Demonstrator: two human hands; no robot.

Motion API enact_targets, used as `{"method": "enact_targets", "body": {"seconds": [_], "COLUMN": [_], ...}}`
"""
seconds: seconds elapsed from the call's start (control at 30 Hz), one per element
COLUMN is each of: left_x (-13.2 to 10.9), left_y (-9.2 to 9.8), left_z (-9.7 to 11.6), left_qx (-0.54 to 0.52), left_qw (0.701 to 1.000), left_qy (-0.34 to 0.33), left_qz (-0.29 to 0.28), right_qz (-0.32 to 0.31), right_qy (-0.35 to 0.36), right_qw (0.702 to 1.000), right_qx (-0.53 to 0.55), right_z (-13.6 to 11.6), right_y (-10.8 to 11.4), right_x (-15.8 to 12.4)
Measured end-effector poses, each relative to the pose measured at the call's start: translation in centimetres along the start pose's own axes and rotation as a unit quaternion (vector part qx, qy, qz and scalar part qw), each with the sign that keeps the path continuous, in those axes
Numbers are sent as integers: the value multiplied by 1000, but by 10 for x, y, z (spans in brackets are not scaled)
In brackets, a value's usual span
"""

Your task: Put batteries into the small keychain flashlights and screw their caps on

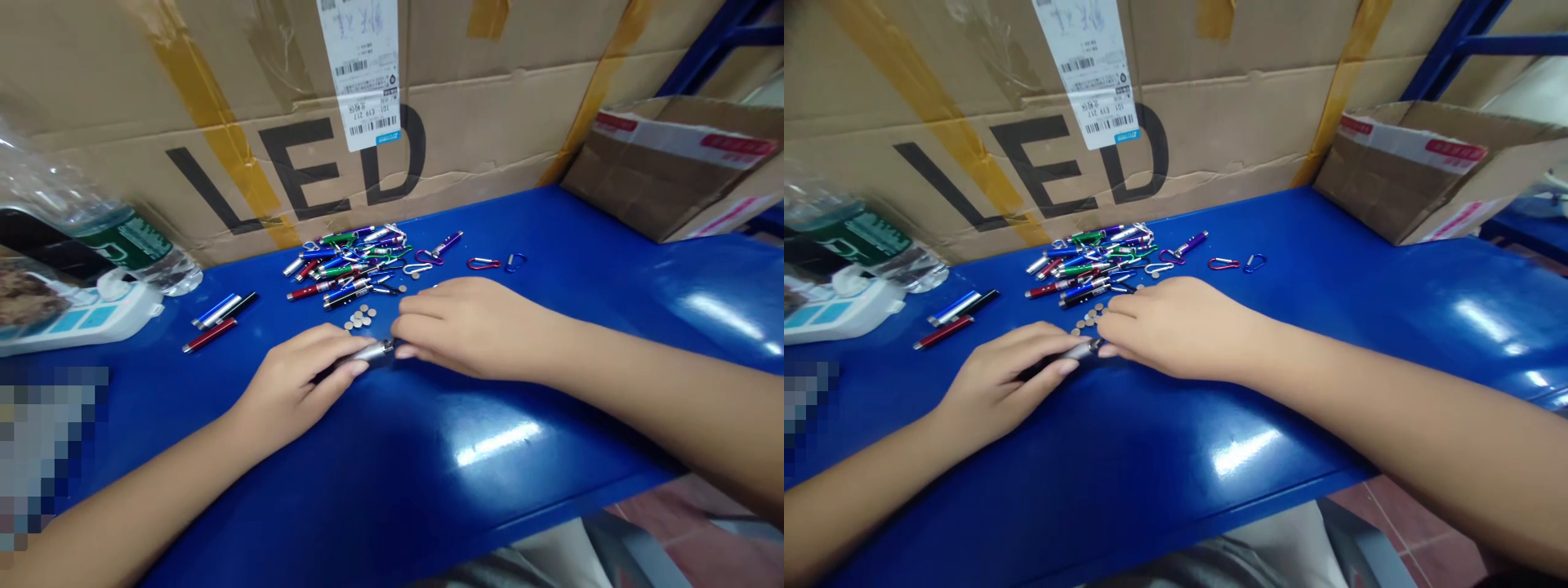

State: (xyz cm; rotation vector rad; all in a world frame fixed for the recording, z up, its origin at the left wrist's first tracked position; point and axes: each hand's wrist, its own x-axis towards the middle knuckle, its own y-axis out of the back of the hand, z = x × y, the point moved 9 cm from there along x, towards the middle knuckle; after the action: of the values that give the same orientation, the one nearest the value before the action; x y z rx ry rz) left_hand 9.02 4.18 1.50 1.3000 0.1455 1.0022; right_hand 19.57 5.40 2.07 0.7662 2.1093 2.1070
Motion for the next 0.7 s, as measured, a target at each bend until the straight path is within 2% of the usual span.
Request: {"method": "enact_targets", "body": {"seconds": [0.17,0.37,0.57,0.7], "left_x": [-2,-3,-7,-8], "left_y": [-4,-3,0,5], "left_z": [-2,-4,1,7], "left_qx": [-44,3,52,73], "left_qw": [999,1000,998,995], "left_qy": [-4,2,-31,-60], "left_qz": [-21,-10,6,35], "right_qz": [-27,-47,-55,-85], "right_qy": [45,29,0,-16], "right_qw": [997,998,998,996], "right_qx": [-49,-31,2,35], "right_z": [-10,-14,-9,-8], "right_y": [-8,-15,-17,-20], "right_x": [2,4,5,5]}}
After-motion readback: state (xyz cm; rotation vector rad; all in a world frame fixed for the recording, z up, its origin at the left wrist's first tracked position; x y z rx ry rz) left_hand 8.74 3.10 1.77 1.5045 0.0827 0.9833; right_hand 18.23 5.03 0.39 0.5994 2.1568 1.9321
